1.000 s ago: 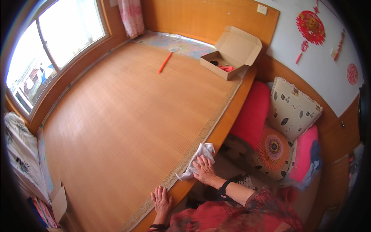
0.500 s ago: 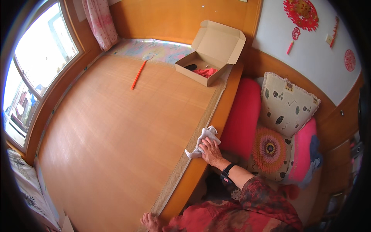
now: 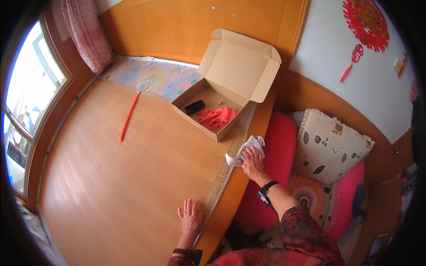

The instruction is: The person wipes the edges of a raised wooden platform and various parts of a wooden headboard and wall-mounted switch with a white cloth.

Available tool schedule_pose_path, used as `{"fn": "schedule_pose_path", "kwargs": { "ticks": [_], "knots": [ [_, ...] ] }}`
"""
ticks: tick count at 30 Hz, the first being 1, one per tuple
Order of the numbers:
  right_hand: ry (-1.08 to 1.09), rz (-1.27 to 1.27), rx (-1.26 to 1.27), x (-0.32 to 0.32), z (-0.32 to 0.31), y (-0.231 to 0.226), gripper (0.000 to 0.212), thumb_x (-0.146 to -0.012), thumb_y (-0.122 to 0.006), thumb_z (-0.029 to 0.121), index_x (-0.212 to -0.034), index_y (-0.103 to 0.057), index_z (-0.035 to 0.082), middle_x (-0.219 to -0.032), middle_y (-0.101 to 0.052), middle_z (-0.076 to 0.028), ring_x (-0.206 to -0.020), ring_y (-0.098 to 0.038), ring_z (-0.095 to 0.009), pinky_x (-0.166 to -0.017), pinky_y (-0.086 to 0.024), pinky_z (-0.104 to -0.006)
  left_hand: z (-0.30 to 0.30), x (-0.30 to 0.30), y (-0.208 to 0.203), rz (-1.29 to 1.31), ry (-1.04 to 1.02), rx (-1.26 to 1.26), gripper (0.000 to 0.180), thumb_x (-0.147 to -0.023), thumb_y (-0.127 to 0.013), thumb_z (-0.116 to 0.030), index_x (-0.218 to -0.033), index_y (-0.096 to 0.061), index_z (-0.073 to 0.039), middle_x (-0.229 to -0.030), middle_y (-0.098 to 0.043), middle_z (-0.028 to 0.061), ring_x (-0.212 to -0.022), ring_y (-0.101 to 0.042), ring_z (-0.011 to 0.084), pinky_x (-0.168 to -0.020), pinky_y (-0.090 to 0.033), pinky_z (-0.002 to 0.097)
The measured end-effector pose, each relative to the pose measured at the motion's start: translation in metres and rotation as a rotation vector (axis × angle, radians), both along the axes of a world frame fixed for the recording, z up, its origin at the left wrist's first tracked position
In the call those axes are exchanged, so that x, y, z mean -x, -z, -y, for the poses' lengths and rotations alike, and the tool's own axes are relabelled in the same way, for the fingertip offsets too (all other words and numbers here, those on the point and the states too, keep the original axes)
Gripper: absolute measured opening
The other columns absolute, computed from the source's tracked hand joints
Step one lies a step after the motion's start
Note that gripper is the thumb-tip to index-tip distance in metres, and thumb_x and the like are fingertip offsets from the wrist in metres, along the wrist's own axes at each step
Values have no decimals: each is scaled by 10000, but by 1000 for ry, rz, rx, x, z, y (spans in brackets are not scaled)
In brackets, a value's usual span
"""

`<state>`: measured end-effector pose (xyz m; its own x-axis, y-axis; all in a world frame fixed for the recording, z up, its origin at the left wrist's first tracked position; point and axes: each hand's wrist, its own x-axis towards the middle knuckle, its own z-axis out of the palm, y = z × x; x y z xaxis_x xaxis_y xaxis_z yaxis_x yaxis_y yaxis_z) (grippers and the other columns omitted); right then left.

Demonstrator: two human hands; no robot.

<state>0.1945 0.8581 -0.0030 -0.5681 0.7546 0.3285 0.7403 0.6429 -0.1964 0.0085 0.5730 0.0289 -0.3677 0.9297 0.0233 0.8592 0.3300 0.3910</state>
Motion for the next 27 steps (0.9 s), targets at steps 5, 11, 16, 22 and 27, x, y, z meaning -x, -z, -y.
{"fn": "schedule_pose_path", "kwargs": {
  "ticks": [5, 11, 16, 22, 27],
  "knots": [
    [34, 47, 19, -2, -92, -1, 462, -745, -600, 216, -1169, -457, 103, -1285, -388, -88, -1261, -269, -284, -1015, -212, -484, -67, -15, 15, 4, 50, -2, 511, -778, -561, -251, -1242, -426, -85, -1354, -345, 109, -1291, -258, 281, -1035, -120, 531],
    [167, 106, -18, -32, -213, 32, 450, -763, -527, 190, -1192, -447, 78, -1295, -396, -122, -1260, -276, -299, -986, -260, -496, -73, -15, 13, 25, 43, -16, 490, -775, -572, -278, -1227, -461, -127, -1322, -404, 66, -1254, -336, 224, -1039, -132, 493],
    [142, 56, -319, -46, -304, 46, 343, -794, -466, 148, -1112, -508, 28, -1164, -480, -201, -1122, -409, -362, -929, -341, -432, -70, -11, 5, 44, -6, -10, 498, -774, -581, -266, -1236, -455, -126, -1325, -402, 56, -1253, -339, 211, -1038, -136, 476],
    [301, -211, -156, -7, -346, 35, 328, -818, -451, 147, -1106, -499, -1, -1126, -500, -207, -1055, -454, -342, -893, -360, -428, -64, -12, 9, 107, 54, 74, 510, -796, -547, -287, -1266, -425, -128, -1339, -381, 62, -1270, -312, 223, -1024, -137, 500],
    [361, -239, -125, -13, -370, 47, 343, -816, -470, 158, -1123, -492, 6, -1120, -497, -204, -1047, -448, -341, -893, -364, -423, -62, -15, 11, 157, 47, 81, 526, -823, -514, -283, -1305, -368, -130, -1383, -322, 46, -1303, -257, 203, -1045, -101, 490]
  ]
}}
